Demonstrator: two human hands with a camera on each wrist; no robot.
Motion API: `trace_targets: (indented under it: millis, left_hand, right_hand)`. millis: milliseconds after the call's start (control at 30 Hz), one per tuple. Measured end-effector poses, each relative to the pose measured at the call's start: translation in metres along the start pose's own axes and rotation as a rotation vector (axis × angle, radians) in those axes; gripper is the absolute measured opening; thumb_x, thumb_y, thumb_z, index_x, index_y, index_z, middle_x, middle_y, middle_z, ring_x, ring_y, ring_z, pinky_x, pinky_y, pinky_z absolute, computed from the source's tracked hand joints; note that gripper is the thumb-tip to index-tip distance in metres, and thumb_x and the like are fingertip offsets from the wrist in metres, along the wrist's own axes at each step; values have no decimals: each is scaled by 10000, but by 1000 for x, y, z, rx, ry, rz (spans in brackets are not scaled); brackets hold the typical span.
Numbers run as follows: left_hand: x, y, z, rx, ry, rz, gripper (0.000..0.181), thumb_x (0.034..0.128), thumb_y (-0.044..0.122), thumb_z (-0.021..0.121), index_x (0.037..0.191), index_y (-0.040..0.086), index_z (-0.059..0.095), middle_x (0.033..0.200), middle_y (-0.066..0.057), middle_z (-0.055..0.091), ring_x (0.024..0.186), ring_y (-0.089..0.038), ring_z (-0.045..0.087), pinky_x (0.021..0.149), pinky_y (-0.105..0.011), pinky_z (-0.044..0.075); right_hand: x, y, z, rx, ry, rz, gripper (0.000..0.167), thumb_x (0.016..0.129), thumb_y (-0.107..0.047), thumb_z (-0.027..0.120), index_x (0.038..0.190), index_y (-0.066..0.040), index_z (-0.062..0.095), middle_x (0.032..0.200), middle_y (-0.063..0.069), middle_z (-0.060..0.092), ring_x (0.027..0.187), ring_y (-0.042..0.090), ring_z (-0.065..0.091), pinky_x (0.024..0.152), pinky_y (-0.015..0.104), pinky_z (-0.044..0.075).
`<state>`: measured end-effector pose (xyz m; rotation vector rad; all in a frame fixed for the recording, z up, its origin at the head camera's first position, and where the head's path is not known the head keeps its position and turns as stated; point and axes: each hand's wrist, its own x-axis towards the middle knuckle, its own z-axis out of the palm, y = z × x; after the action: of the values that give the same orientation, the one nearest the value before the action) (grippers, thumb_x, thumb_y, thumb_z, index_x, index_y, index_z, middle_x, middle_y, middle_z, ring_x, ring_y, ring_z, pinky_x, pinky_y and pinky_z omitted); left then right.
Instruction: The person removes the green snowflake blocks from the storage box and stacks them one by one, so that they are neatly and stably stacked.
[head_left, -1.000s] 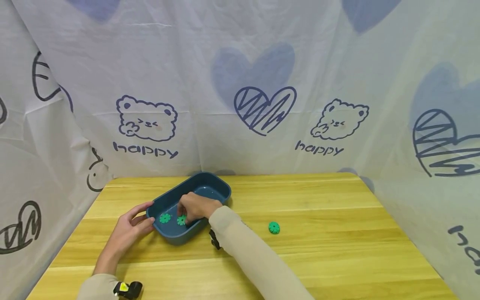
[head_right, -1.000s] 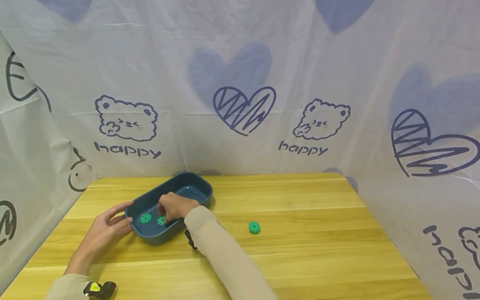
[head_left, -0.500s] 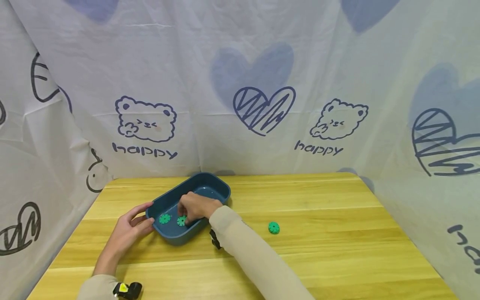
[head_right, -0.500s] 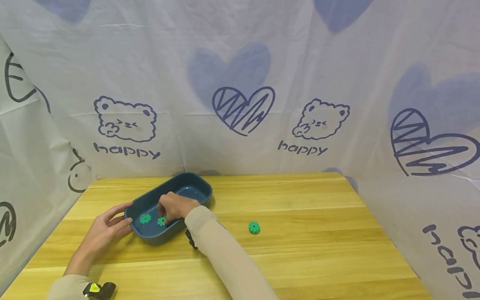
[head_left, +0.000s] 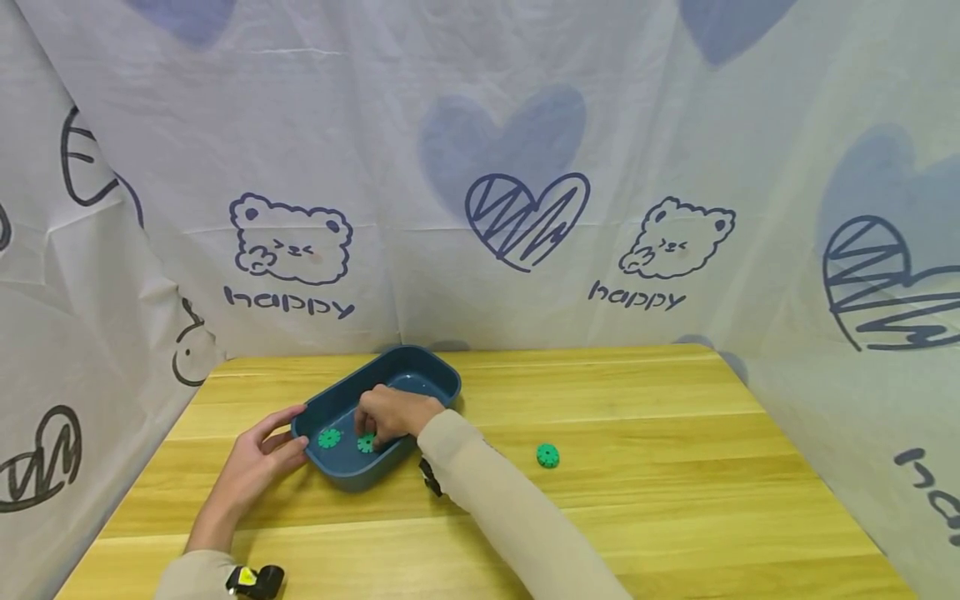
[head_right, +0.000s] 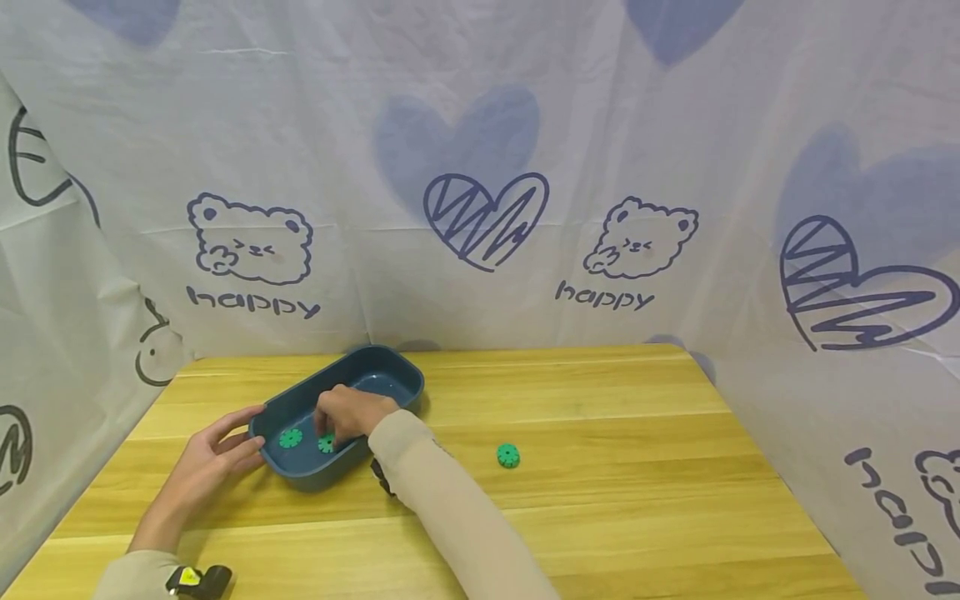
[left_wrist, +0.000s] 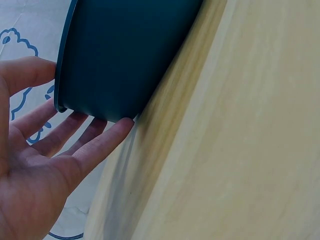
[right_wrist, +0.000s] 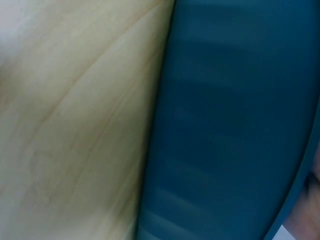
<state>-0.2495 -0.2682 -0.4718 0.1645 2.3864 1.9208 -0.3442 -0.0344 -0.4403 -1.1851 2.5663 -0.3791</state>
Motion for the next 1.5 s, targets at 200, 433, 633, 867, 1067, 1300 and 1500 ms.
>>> trace_targets:
  millis: [200, 433, 633, 867, 1067, 1300, 1500]
  left_hand:
    - [0, -1, 1, 3, -1, -5, 641, 1030, 149, 632, 1581, 0, 341, 1613, -263, 311, 1121, 99, 600, 902, -220, 614]
    - [0, -1, 1, 9, 1, 7, 630, 1029, 130, 629, 1575, -8, 348, 1613, -264, 309, 1118, 94, 602, 895, -222, 616]
    - [1, -1, 2, 7, 0, 1, 635, 1028, 131, 633, 1578, -5, 345, 1619, -271, 301, 1114, 104, 598, 891, -215, 615]
    - [1, -2, 1, 7, 1, -10, 641, 1025, 124, 636, 1581, 0, 343, 1627, -267, 295, 1106, 108, 594, 886, -213, 616]
    - [1, -1, 1, 2, -1, -8, 637, 1027, 122, 630, 1580, -4, 340, 1620, -267, 306, 1117, 100, 595, 897, -223, 615]
    - [0, 0, -1, 19, 7, 3, 630, 1032, 141, 625, 1578, -3, 347, 1617, -261, 316, 1122, 94, 594, 903, -231, 616]
    - [-1, -1, 1, 17, 1, 11, 631, 1034, 148, 624, 1581, 2, 344, 1618, -264, 317, 1126, 89, 599, 892, -205, 612]
  right_hand:
    - [-3, 1, 0, 26, -12, 26, 272, 830, -131, 868, 1092, -179, 810, 1064, -46, 779, 929, 23, 683, 792, 120, 556]
    - [-5, 2, -3, 19, -15, 17, 252, 822, -124, 875, 1061, -169, 809, 1020, -51, 768, 896, 18, 659, 781, 116, 544]
    - [-6, 3, -4, 21, -23, 27, 246, 837, -105, 862, 1068, -166, 805, 988, -55, 751, 862, 20, 630, 758, 120, 531]
    - [-6, 5, -3, 22, -12, 20, 230, 847, -96, 853, 1065, -149, 804, 985, -43, 755, 843, 23, 631, 735, 113, 528]
    - [-4, 10, 0, 35, 24, -16, 221, 854, -146, 856, 1064, -118, 790, 996, -22, 753, 845, 23, 633, 729, 101, 525]
    - [-7, 15, -6, 113, 103, -34, 211, 862, -143, 842, 1065, -119, 787, 1002, -28, 761, 829, 25, 633, 730, 102, 528]
    - [-21, 17, -18, 153, 166, -24, 248, 867, -170, 841, 1107, -137, 792, 1065, -32, 763, 922, 81, 664, 756, 95, 526]
